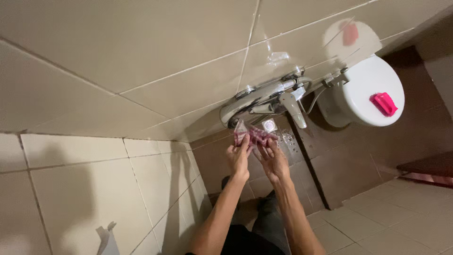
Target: The person holds a cloth under a running faucet to dampen it and then uses the cloth to wipe the chrome surfaces of the shower mixer and faucet handle.
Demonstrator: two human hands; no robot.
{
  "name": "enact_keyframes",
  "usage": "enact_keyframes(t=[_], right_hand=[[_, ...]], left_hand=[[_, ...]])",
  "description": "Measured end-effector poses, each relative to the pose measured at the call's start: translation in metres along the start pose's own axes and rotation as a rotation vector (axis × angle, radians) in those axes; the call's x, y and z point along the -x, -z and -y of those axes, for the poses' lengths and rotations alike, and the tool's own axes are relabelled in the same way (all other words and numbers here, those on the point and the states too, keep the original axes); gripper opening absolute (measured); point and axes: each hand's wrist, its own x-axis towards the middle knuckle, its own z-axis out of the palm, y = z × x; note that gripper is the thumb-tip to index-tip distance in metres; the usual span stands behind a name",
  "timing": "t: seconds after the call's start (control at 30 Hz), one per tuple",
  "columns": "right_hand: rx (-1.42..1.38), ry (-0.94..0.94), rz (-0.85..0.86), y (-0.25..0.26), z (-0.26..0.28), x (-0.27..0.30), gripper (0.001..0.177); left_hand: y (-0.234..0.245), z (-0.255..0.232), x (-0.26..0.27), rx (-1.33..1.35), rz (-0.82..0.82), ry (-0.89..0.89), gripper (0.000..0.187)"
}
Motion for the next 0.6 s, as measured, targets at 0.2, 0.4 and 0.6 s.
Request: enact_keyframes(t=[0.2, 0.4, 0.6], right_hand=[[0.046, -0.053, 0.035, -0.003, -0.008, 0.006, 0.018], [0.105, -0.125, 0.134, -0.008, -0.03, -0.001, 0.018], [0.177, -0.182, 0.13, -0.058, -0.041, -0.02, 0.035]], left_hand=[[0.025, 0.002, 0.007, -0.035, -0.022, -0.077, 0.042], [0.053, -0.005, 0.006, -0.008, -0.113, -0.146, 0.039], [0.068, -0.034, -0.039, -0.118, -0.189, -0.24, 0.045]])
